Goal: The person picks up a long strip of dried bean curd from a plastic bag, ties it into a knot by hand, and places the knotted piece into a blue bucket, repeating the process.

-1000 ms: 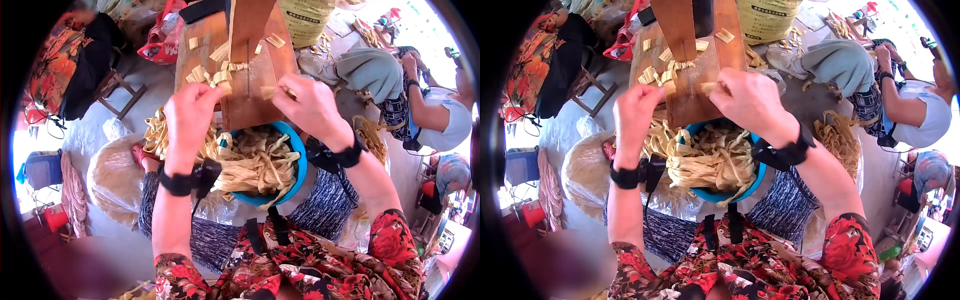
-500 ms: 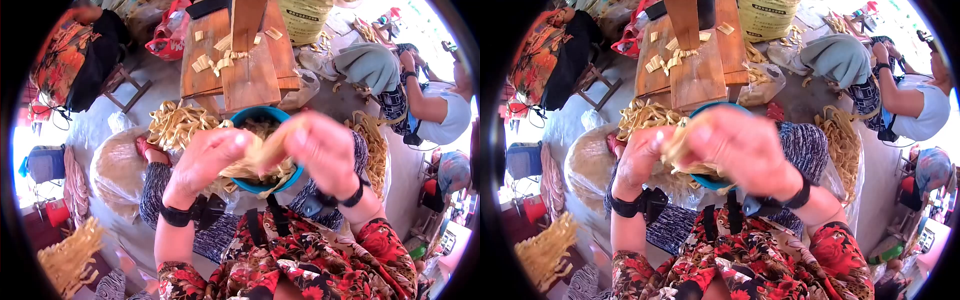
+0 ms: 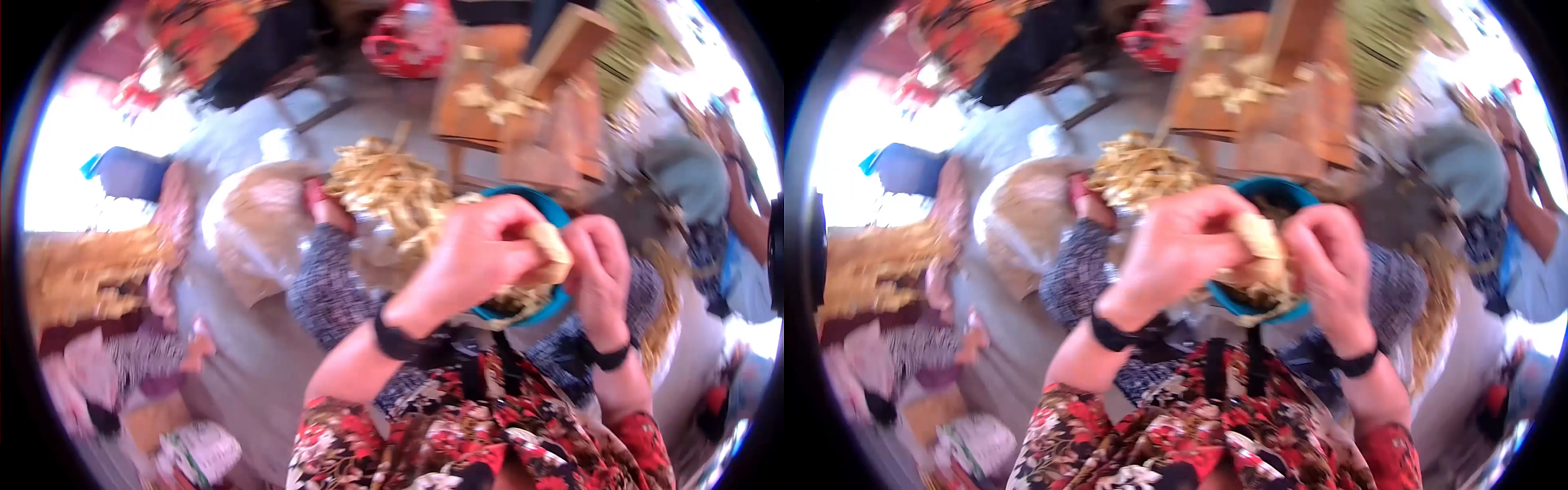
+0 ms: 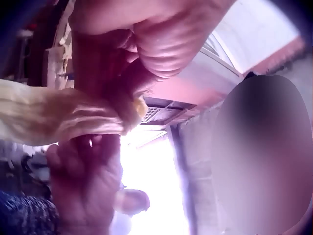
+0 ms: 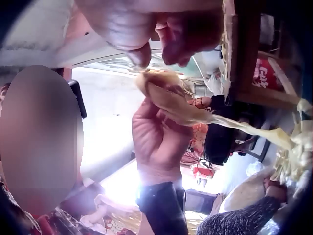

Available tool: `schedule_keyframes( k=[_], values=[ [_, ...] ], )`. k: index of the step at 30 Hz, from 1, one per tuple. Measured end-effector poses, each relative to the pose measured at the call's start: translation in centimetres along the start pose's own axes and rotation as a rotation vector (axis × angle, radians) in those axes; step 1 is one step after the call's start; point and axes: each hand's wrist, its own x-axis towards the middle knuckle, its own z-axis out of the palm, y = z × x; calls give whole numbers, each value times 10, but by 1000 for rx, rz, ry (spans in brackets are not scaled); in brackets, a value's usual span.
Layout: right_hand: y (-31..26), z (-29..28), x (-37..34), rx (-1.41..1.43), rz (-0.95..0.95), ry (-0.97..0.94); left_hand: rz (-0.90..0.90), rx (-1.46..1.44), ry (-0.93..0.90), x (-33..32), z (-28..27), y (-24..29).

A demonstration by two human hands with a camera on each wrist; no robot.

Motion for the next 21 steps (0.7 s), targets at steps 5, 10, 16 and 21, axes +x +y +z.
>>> schedule_keyframes(
  k=[5, 10, 16, 21],
  values=[
    [0, 14, -11, -20, -148, -36, 562, 440, 193, -2, 3, -25],
    [-2, 23, -9, 285, 64, -2, 512, 500, 116, -12, 2, -30],
    [-5, 11, -10, 805, 343, -344, 59, -272, 38, -17, -8, -17],
    [0, 3, -10, 483, 122, -343, -193, -408, -251, -19, -17, -17]
  ],
)
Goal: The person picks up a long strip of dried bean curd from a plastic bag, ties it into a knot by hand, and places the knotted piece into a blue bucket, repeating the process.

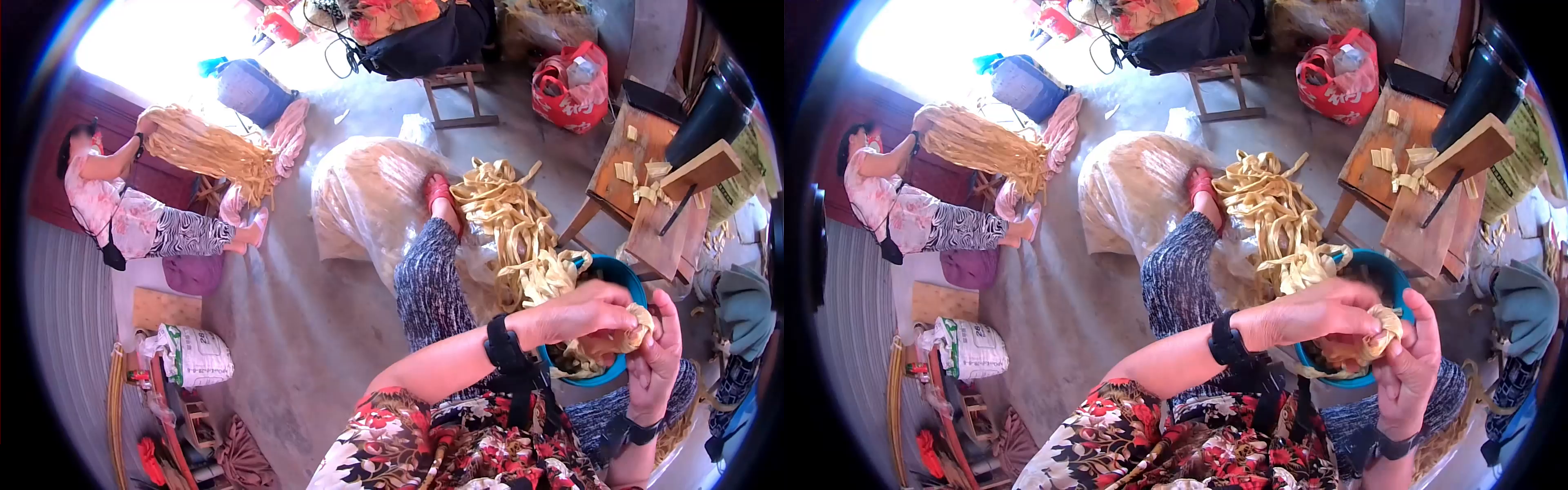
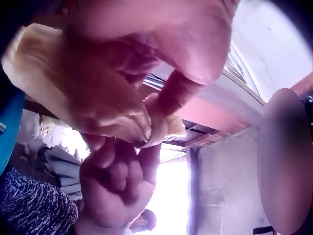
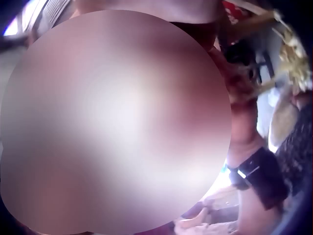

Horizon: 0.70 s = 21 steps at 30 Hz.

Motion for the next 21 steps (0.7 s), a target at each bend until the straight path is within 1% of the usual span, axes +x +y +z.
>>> schedule_keyframes(
  k=[1, 2, 4, 5, 6, 7, 8, 9, 10, 11, 12, 13, 14, 15, 17, 18, 19, 20, 21],
  values=[
    [-3, 4, -1, -55, -20, 35, -152, -70, -87, -1, 0, 3],
    [-5, 10, -2, -111, -40, 70, -171, -98, -154, 2, -3, -3],
    [-6, 16, -3, -240, -103, 134, -139, 1, -172, 5, -5, -8],
    [-5, 15, -4, -361, -143, 179, -123, 50, -179, 6, -5, -10],
    [-5, 15, -4, -481, -182, 223, -117, 122, -145, 8, -4, -11],
    [-5, 13, -4, -602, -222, 266, -83, 186, -67, 9, -3, -11],
    [-11, 5, -6, -677, -134, 288, -48, 250, 10, 9, -1, -11],
    [-12, -4, -6, -641, -95, 206, -14, 314, 86, 8, 0, -10],
    [-13, -6, -5, -604, -53, 125, -7, 309, 158, 6, 5, -7],
    [-15, -4, -5, -566, -12, 46, 122, 471, 188, 7, 7, -12],
    [-11, -1, -6, -677, 50, 85, 254, 629, 217, 9, 10, -18],
    [-9, 7, -8, -653, 116, 158, 390, 786, 243, 12, 12, -22],
    [-10, 1, -13, -542, 89, 170, 318, 830, 243, 9, 15, -17],
    [-10, -9, -19, -430, 64, 179, 340, 774, 193, 3, 10, -12],
    [-11, -30, -26, -292, 37, 136, 371, 659, 88, -12, -7, -2],
    [-12, -37, -31, -225, 24, 121, 310, 652, 134, -13, -17, -5],
    [-19, -27, -32, -443, 190, 98, 249, 645, 173, -13, -25, -6],
    [-20, -19, -26, -525, 142, 17, 314, 793, 207, -12, -26, -5],
    [-23, -13, -20, -618, 103, -40, 338, 801, 228, -15, -23, -1]
  ],
)
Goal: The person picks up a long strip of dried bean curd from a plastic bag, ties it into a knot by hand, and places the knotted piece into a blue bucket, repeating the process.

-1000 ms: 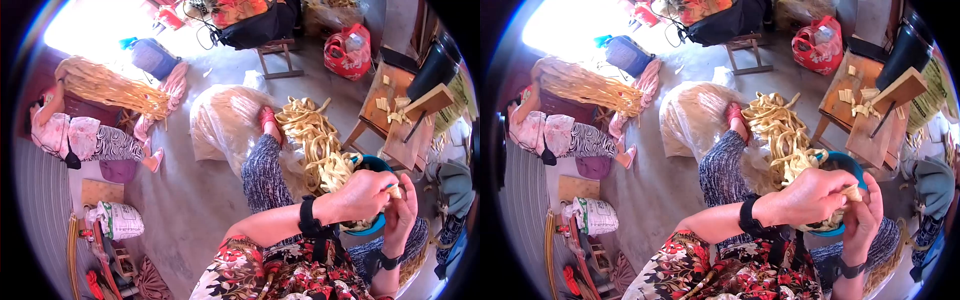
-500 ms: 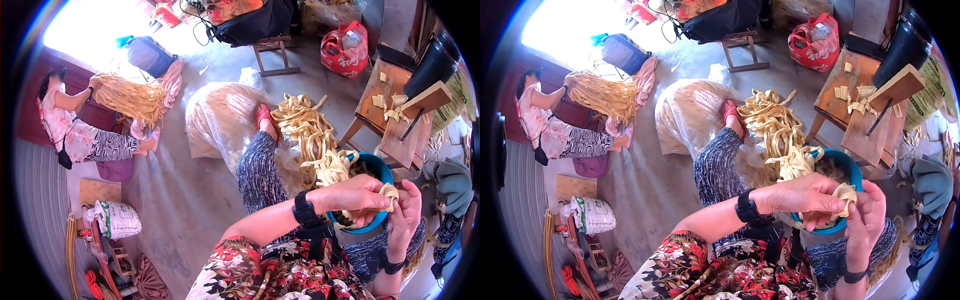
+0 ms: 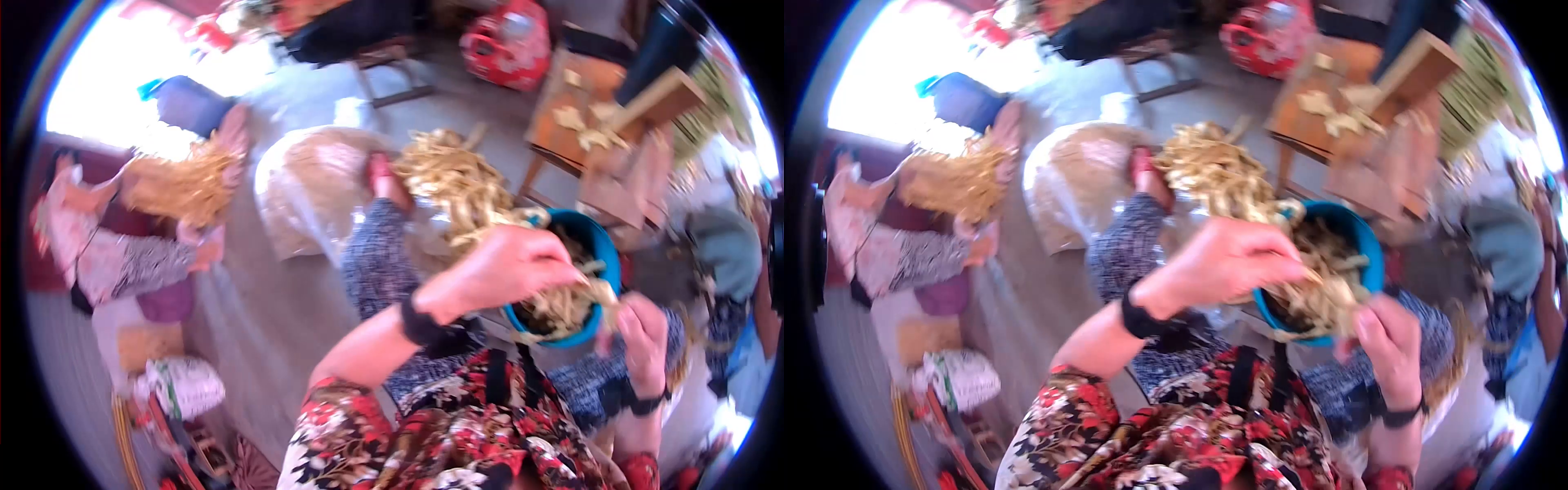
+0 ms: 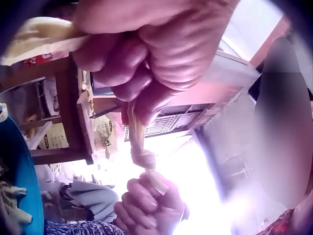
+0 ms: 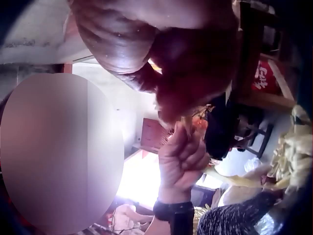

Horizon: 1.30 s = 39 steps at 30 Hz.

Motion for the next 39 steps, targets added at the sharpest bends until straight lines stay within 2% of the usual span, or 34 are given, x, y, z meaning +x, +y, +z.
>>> schedule_keyframes(
  k=[1, 2, 3, 4, 5, 6, 8, 9, 13, 15, 16, 17, 18, 19, 20, 22, 24, 27, 28, 30, 31, 33, 35, 36, 37, 38, 39],
  values=[
    [-1, 4, 5, -32, -80, 36, -51, -82, 18, 0, 0, 6],
    [2, -2, 10, -10, -76, 11, -42, -49, 22, 2, 0, 9],
    [6, -8, 15, 12, -71, -13, 45, 15, 47, 3, 0, 9],
    [-2, -15, 15, 121, 38, -85, 48, 0, 71, 5, 3, 17],
    [-10, -22, 16, 222, 155, -145, -54, 0, 62, 6, 5, 22],
    [-26, -20, 19, 342, 287, -199, 18, -34, 81, 8, 8, 21],
    [-31, -23, 26, 391, 401, -329, 75, 10, 98, 11, 14, 26],
    [-33, -21, 27, 440, 363, -389, 128, 54, 93, 13, 18, 28],
    [-21, -17, 32, 463, 437, -586, 339, 296, 75, 14, 18, 37],
    [-18, -23, 28, 329, 372, -623, 480, 537, 22, 11, 10, 36],
    [-16, -26, 26, 235, 333, -627, 429, 486, 51, 12, 7, 29],
    [-16, -27, 23, 246, 377, -565, 374, 433, 78, 13, 5, 18],
    [-17, -27, 28, 166, 326, -484, 319, 380, 103, 15, 4, 13],
    [-18, -26, 34, 89, 276, -399, 138, 327, 108, 21, 6, 20],
    [-19, -27, 39, 12, 231, -318, 67, 311, 131, 30, 6, 24],
    [-4, -36, 61, -120, -17, -94, -78, 278, 183, 56, 5, 26],
    [-11, -40, 84, -436, -267, 183, -26, 281, 229, 84, 7, 21],
    [-6, -48, 114, -701, -531, 466, 89, 409, 316, 123, 12, 10],
    [-6, -51, 121, -755, -431, 523, 129, 475, 341, 132, 14, 4],
    [10, -57, 136, -925, -453, 586, 147, 553, 388, 146, 19, -17],
    [9, -59, 133, -890, -403, 563, 164, 591, 421, 150, 20, -19],
    [7, -65, 120, -818, -310, 520, 15, 396, 362, 140, 14, -17],
    [-2, -57, 103, -802, -411, 525, -144, 264, 276, 124, 15, -2],
    [-9, -47, 96, -775, -478, 510, -26, 220, 244, 115, 19, -1],
    [-18, -34, 89, -577, -438, 446, 65, 205, 137, 109, 21, 2],
    [-26, -23, 81, -381, -399, 365, -113, -53, 10, 101, 26, 13],
    [-27, -19, 71, -256, -382, 397, -163, -303, -65, 91, 31, 23]
  ],
)
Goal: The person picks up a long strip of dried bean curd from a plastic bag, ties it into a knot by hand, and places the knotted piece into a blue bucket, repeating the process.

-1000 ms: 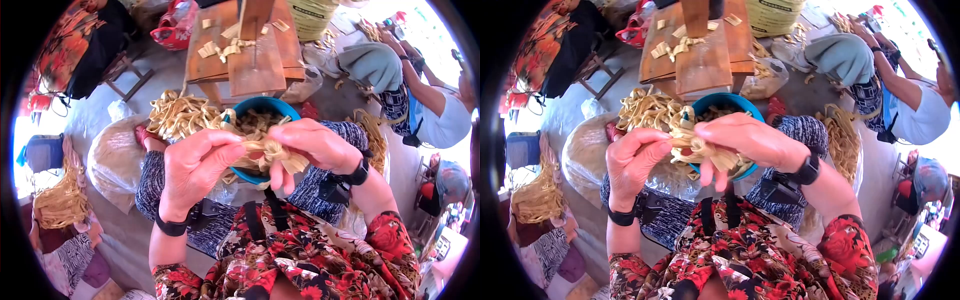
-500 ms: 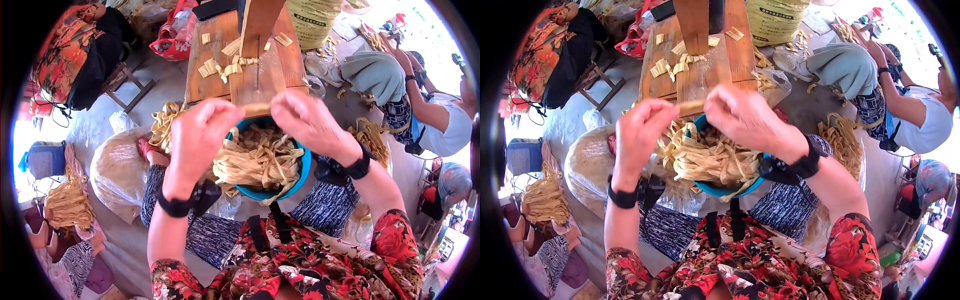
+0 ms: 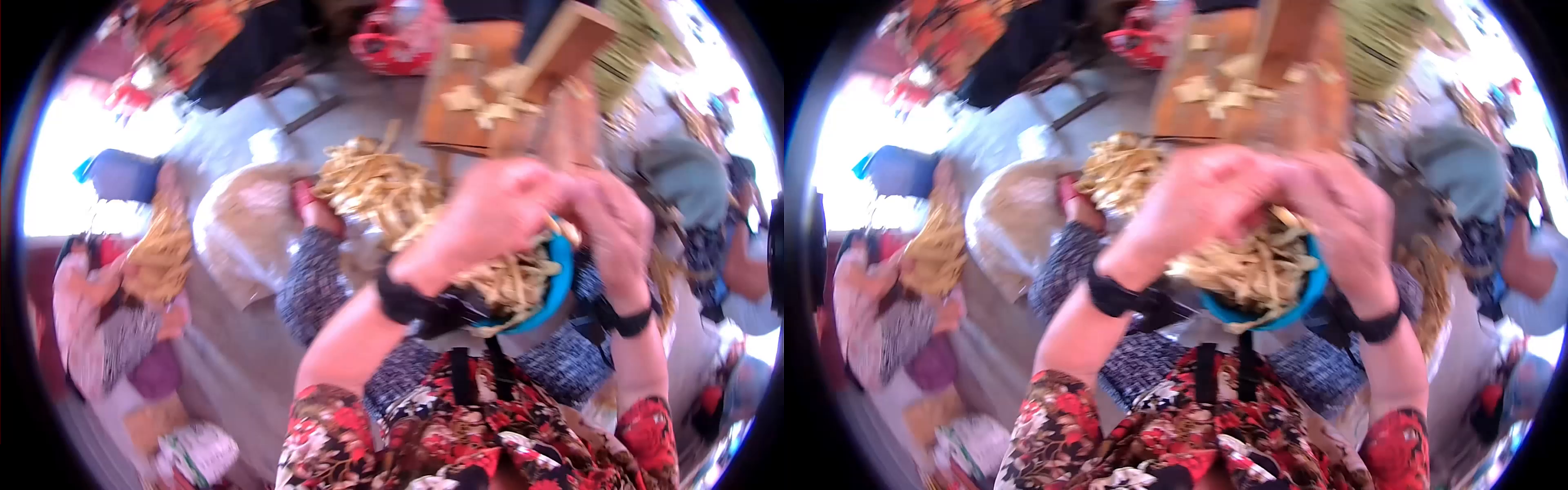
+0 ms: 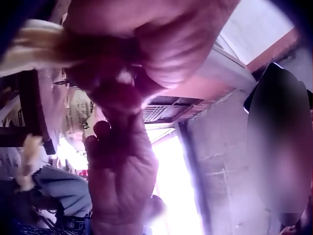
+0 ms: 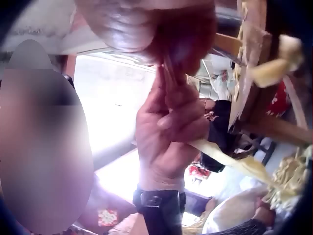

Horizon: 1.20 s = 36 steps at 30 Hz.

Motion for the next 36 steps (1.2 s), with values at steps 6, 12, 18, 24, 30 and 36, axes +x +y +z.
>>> schedule_keyframes(
  k=[6, 12, 18, 24, 30, 36],
  values=[
    [42, -46, -26, 459, 61, 335, 182, -11, -238, -62, -16, 5],
    [-22, -18, -74, -11, -212, -118, 51, 324, -268, -59, -13, 2],
    [-21, 7, -68, 49, 280, -6, 81, -13, -66, -68, -8, 6],
    [37, 20, -77, 321, 216, 77, 4, -403, -117, -65, 5, 2],
    [-1, 24, -67, 358, 127, -15, 45, -173, 119, -61, 5, -10],
    [-15, 28, -67, 492, 394, 108, 411, 275, 223, -64, 18, -20]
  ],
)
